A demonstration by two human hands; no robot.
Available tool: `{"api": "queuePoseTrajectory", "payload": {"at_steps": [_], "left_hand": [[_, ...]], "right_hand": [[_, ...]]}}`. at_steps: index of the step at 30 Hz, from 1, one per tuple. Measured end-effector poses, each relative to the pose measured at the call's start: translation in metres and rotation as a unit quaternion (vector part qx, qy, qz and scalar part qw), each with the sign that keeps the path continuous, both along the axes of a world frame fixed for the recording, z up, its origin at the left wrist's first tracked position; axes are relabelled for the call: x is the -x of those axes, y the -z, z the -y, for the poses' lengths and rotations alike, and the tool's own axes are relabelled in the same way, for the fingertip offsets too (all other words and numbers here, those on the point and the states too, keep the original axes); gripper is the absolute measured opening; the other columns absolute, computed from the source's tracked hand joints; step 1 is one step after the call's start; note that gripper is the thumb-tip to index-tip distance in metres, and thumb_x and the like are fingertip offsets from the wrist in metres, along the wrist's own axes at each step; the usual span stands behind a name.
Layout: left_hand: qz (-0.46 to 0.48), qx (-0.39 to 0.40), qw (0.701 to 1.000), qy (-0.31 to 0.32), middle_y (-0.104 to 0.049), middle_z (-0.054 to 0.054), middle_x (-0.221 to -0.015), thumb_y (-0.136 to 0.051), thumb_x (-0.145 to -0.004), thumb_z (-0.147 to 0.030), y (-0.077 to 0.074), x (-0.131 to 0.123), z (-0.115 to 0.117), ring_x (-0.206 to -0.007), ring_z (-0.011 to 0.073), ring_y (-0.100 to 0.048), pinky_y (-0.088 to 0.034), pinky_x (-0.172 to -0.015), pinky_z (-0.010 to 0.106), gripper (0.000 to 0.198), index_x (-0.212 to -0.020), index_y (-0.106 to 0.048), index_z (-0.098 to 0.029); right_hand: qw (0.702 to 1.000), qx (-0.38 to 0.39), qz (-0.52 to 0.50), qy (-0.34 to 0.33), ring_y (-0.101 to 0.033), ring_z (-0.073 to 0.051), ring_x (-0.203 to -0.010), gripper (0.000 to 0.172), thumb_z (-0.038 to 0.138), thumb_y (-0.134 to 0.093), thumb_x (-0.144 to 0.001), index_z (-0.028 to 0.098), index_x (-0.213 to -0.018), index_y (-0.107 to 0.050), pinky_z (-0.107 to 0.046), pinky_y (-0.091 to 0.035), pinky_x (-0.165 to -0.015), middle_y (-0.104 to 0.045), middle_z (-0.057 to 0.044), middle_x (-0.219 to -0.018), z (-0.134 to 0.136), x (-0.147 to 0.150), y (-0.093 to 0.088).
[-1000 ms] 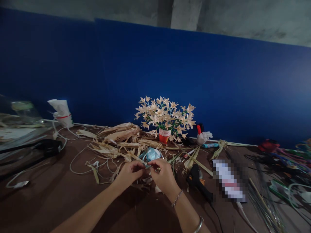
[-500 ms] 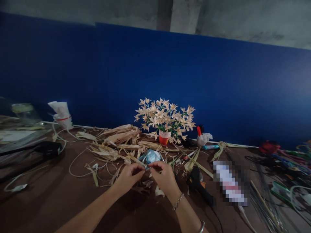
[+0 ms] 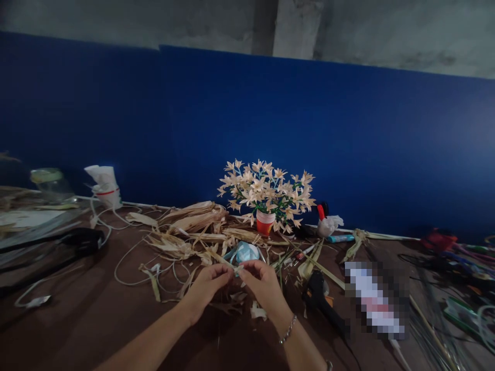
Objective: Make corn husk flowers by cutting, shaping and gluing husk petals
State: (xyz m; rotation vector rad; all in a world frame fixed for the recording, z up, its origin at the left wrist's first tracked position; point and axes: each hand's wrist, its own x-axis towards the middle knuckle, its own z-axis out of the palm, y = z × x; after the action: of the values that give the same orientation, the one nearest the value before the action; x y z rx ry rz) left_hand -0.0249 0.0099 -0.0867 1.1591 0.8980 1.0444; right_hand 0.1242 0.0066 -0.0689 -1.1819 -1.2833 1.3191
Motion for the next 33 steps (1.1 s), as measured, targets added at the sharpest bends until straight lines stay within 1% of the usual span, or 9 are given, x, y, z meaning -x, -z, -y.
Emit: {"api": "queuePoseTrajectory", "payload": {"at_steps": [2, 4, 10, 14, 17, 22, 26, 30, 33], "left_hand": [[0.012, 0.01, 1.0, 0.001, -0.052, -0.003, -0.055, -0.06, -0.066, -0.034, 0.0, 0.0, 0.001, -0.05, 0.0072, -0.041, -0.03, -0.05, 0.019, 0.021, -0.063, -0.056, -0.013], [0.016, 0.019, 1.0, 0.004, -0.053, -0.003, -0.057, -0.061, -0.066, -0.034, -0.001, 0.0, 0.001, -0.051, 0.0073, -0.042, -0.031, -0.051, 0.02, 0.021, -0.064, -0.057, -0.013], [0.007, 0.033, 0.999, -0.001, -0.056, -0.002, -0.06, -0.063, -0.063, -0.031, 0.001, -0.001, 0.001, -0.053, 0.0082, -0.046, -0.033, -0.053, 0.02, 0.02, -0.069, -0.059, -0.013], [-0.018, 0.006, 1.0, -0.008, -0.055, -0.003, -0.058, -0.062, -0.063, -0.028, 0.001, 0.0, 0.0, -0.054, 0.0089, -0.046, -0.034, -0.055, 0.021, 0.016, -0.067, -0.06, -0.013], [-0.026, 0.006, 1.0, -0.005, -0.055, -0.003, -0.058, -0.062, -0.062, -0.026, 0.0, 0.001, 0.001, -0.054, 0.009, -0.046, -0.034, -0.055, 0.021, 0.014, -0.067, -0.06, -0.014], [-0.04, 0.026, 0.999, 0.004, -0.054, -0.003, -0.055, -0.06, -0.06, -0.022, 0.0, 0.001, 0.001, -0.052, 0.0084, -0.045, -0.033, -0.052, 0.02, 0.008, -0.062, -0.059, -0.014], [-0.043, 0.036, 0.998, 0.019, -0.054, -0.004, -0.056, -0.062, -0.06, -0.026, 0.0, 0.002, 0.0, -0.052, 0.0084, -0.045, -0.033, -0.053, 0.02, 0.013, -0.061, -0.058, -0.014], [-0.068, -0.004, 0.998, 0.017, -0.055, -0.003, -0.061, -0.064, -0.061, -0.031, 0.001, 0.004, -0.001, -0.057, 0.0092, -0.047, -0.035, -0.056, 0.02, 0.019, -0.068, -0.06, -0.014], [-0.086, -0.034, 0.996, 0.011, -0.055, -0.002, -0.061, -0.062, -0.063, -0.031, 0.003, 0.004, -0.002, -0.058, 0.0098, -0.046, -0.035, -0.058, 0.021, 0.018, -0.066, -0.06, -0.014]], "right_hand": [[0.999, 0.018, -0.026, 0.01, -0.045, -0.008, -0.045, 0.028, 0.038, -0.068, -0.059, 0.015, -0.071, -0.059, -0.02, -0.035, -0.044, -0.054, 0.004, -0.052, 0.0, 0.001, 0.002], [0.998, 0.024, -0.046, 0.022, -0.044, -0.008, -0.045, 0.026, 0.036, -0.068, -0.058, 0.015, -0.066, -0.057, -0.02, -0.033, -0.044, -0.053, 0.004, -0.051, -0.001, 0.001, 0.004], [0.997, 0.037, -0.072, 0.017, -0.036, -0.005, -0.039, 0.024, 0.035, -0.067, -0.059, 0.015, -0.06, -0.052, -0.018, -0.026, -0.041, -0.048, 0.007, -0.046, -0.001, 0.003, 0.004], [0.997, 0.035, -0.065, 0.024, -0.035, -0.005, -0.039, 0.027, 0.037, -0.068, -0.057, 0.015, -0.057, -0.052, -0.018, -0.025, -0.041, -0.047, 0.007, -0.046, 0.0, 0.002, 0.002], [0.997, 0.04, -0.066, 0.02, -0.033, -0.005, -0.038, 0.028, 0.038, -0.067, -0.057, 0.015, -0.056, -0.051, -0.018, -0.024, -0.04, -0.046, 0.006, -0.045, -0.001, 0.001, 0.003], [0.995, 0.041, -0.085, 0.018, -0.04, -0.006, -0.043, 0.027, 0.037, -0.067, -0.057, 0.014, -0.057, -0.053, -0.019, -0.029, -0.042, -0.049, 0.004, -0.05, -0.003, -0.003, 0.004], [0.994, 0.052, -0.094, 0.009, -0.039, -0.006, -0.042, 0.026, 0.037, -0.067, -0.058, 0.014, -0.057, -0.053, -0.019, -0.03, -0.042, -0.049, 0.004, -0.05, -0.003, -0.005, 0.004], [0.992, 0.061, -0.107, -0.014, -0.038, -0.005, -0.04, 0.025, 0.035, -0.066, -0.06, 0.014, -0.056, -0.052, -0.018, -0.028, -0.041, -0.048, 0.005, -0.047, -0.004, -0.005, 0.01], [0.993, 0.064, -0.092, -0.031, -0.038, -0.005, -0.038, 0.025, 0.037, -0.064, -0.062, 0.015, -0.059, -0.054, -0.019, -0.028, -0.04, -0.049, 0.005, -0.046, -0.006, -0.003, 0.011]]}}
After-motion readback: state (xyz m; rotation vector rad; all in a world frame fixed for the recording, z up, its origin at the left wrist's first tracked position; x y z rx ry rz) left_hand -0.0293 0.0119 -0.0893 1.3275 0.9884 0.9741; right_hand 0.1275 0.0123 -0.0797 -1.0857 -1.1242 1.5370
